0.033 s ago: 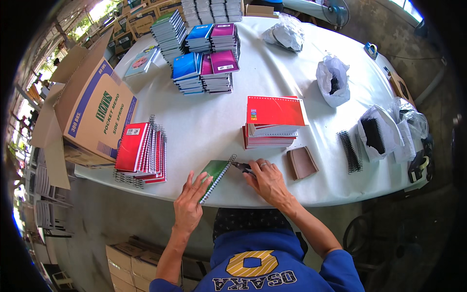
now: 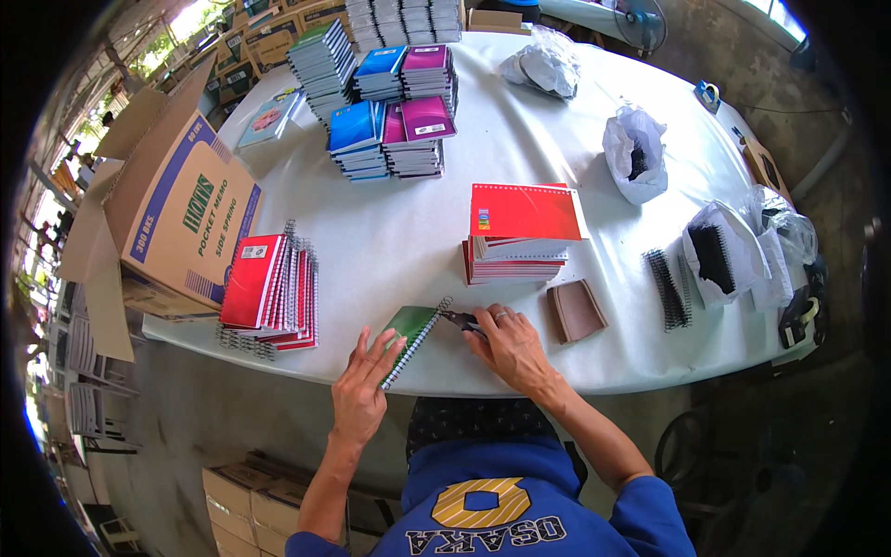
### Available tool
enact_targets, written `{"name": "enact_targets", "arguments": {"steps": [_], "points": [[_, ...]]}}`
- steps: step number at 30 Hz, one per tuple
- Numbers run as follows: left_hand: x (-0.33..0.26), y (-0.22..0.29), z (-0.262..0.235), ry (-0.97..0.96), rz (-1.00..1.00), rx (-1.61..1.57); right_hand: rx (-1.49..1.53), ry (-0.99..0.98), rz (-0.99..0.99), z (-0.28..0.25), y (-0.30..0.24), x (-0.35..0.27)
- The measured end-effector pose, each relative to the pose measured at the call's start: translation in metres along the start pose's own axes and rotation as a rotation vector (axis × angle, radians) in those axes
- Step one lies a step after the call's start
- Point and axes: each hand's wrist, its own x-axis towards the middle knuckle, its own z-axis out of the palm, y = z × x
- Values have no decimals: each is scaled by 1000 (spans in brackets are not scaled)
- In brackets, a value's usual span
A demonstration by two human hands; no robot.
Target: The person assembles spiral notebooks by inserting a wire coil into the punched holes of paper and covers, then uses pliers to clip the end of the wire.
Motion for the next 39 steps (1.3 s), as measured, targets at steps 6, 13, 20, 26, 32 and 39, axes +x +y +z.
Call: {"name": "enact_targets", "arguments": {"steps": [6, 13, 20, 26, 32, 39], "points": [[4, -1, -6, -64, 44, 79, 3, -72, -67, 5, 9, -2], [35, -18, -41, -207, 75, 27, -118, -69, -234, -30, 21, 16], [87, -43, -80, -659, 174, -217, -321, -30, -695, -61, 13, 38], [108, -33, -86, -774, 248, -424, -414, 13, -937, -74, 4, 48], [114, -27, -91, -872, 226, -436, -430, 28, -1009, -81, 1, 53], [116, -30, -89, -953, 198, -491, -421, 9, -1069, -83, -1, 53]]}}
